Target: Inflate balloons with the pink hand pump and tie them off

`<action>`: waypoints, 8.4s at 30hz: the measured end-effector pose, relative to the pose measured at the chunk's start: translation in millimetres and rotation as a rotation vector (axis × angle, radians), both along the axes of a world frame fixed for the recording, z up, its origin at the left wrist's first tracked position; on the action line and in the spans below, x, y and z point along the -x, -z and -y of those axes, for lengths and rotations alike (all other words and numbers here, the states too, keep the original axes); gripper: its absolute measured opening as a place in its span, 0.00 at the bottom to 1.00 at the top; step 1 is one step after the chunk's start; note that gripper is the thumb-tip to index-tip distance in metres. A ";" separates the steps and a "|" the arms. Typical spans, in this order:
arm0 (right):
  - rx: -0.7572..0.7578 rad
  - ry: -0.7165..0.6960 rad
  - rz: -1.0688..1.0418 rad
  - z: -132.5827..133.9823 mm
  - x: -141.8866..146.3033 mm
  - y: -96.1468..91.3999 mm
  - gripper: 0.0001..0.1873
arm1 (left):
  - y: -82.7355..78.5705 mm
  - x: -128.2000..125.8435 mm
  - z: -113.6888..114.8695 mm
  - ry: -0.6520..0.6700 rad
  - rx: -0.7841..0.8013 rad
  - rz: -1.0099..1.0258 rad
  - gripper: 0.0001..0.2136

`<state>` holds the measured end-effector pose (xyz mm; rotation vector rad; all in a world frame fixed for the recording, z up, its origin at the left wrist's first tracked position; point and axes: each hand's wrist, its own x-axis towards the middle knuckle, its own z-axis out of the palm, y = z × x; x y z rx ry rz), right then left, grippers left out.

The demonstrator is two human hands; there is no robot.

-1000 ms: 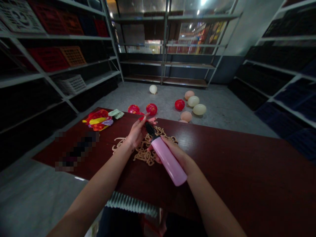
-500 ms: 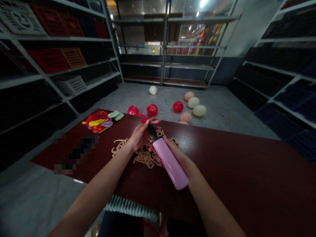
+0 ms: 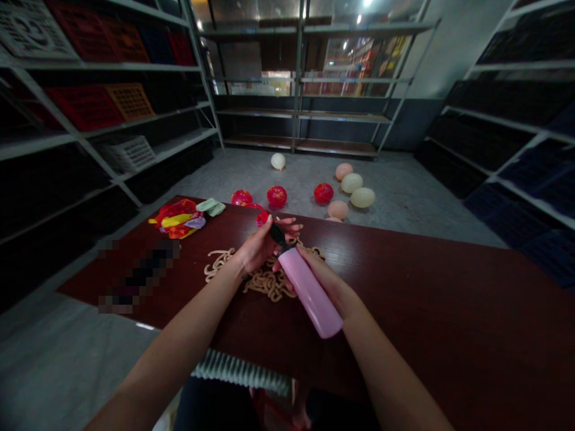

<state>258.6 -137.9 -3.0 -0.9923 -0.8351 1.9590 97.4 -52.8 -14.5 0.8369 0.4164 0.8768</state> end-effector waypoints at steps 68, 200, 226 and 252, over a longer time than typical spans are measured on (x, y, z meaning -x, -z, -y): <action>-1.059 0.146 2.038 -5.2 -28.4 -1.0 0.18 | -37.5 36.4 -0.5 -0.902 0.182 0.361 0.21; -0.966 0.156 2.001 4.1 -5.8 -2.1 0.24 | -19.0 6.9 1.5 -0.670 0.215 0.347 0.25; -1.045 0.301 2.063 -3.0 -60.2 5.6 0.22 | -40.4 43.6 -4.1 -0.872 0.100 0.296 0.28; -1.002 0.179 2.110 4.4 -34.3 3.2 0.20 | -18.3 18.2 -4.5 -1.008 0.188 0.236 0.19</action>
